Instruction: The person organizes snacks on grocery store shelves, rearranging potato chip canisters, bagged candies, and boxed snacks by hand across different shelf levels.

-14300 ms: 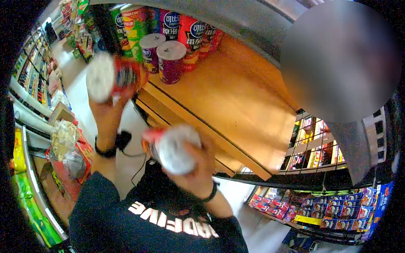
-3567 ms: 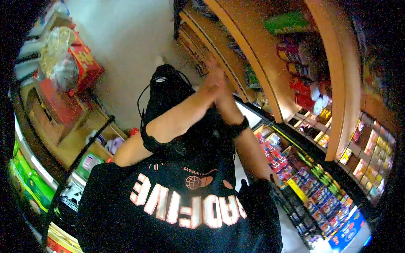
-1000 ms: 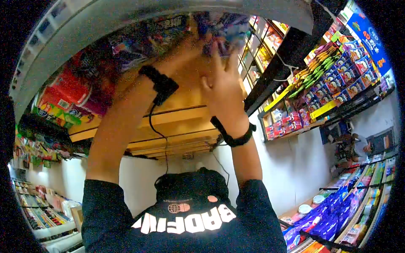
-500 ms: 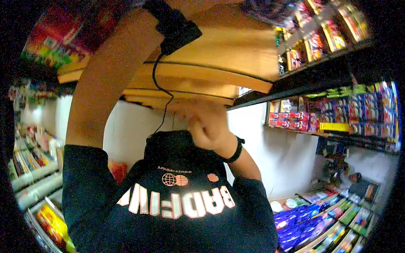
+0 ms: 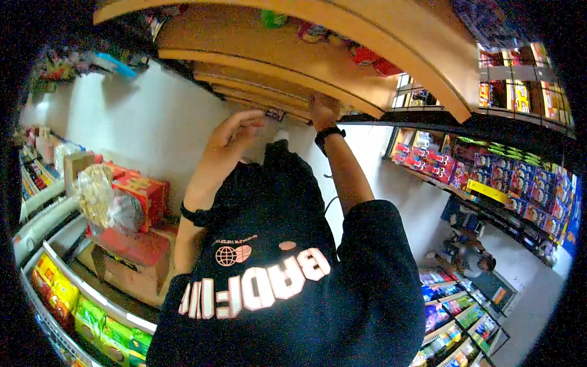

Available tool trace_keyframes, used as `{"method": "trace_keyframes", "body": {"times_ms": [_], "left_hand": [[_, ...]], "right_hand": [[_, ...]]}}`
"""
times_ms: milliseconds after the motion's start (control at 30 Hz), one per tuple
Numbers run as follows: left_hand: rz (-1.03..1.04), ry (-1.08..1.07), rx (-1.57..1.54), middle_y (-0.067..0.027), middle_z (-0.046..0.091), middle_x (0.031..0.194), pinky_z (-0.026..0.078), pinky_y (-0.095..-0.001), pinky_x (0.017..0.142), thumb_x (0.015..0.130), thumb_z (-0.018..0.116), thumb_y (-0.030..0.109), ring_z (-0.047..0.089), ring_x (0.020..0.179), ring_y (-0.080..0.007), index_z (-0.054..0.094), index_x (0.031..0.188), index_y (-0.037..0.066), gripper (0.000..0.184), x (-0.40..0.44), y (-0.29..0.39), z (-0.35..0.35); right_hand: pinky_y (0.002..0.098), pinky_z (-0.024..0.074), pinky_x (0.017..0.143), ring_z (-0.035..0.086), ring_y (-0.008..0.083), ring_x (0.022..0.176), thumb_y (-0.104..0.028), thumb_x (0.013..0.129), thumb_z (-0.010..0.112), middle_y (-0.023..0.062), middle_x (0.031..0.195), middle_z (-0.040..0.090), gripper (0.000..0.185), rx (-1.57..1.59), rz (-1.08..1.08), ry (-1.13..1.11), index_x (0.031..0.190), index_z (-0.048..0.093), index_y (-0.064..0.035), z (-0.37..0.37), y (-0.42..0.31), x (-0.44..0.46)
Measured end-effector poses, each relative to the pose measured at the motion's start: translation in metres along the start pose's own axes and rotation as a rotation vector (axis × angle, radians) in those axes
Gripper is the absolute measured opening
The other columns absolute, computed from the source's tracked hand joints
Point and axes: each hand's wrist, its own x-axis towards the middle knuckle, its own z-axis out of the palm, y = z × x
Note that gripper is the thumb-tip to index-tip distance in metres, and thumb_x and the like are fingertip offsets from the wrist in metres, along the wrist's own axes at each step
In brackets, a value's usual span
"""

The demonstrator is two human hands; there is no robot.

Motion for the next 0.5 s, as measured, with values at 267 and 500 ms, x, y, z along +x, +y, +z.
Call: {"method": "trace_keyframes", "body": {"times_ms": [267,500], "left_hand": [[-0.286,0.226,-0.31,-0.0045,0.065,0.113,0.042,-0.0246,0.082,0.098,0.048,0.018,0.058,0.097,-0.0118,0.058,0.123,0.005,0.03,-0.066,-0.037,-0.021],[-0.383,0.175,-0.292,-0.0041,0.065,0.113,0.042,-0.0252,0.082,0.097,0.048,0.019,0.057,0.098,-0.0123,0.058,0.124,0.007,0.031,-0.064,-0.049,-0.017]], "right_hand": [[0.03,0.0451,0.062,0.058,0.0175,0.077,-0.04,0.093,0.058,0.0074,0.098,0.062,0.035,0.366,0.066,0.319,0.109,0.055,-0.0087,-0.015,0.014,-0.015],[0.0245,0.0489,0.059,0.053,0.0162,0.064,-0.044,0.098,0.046,0.0075,0.077,0.058,0.039,1.052,0.682,0.124,0.092,0.055,-0.0065,-0.079,0.045,0.043]]}}
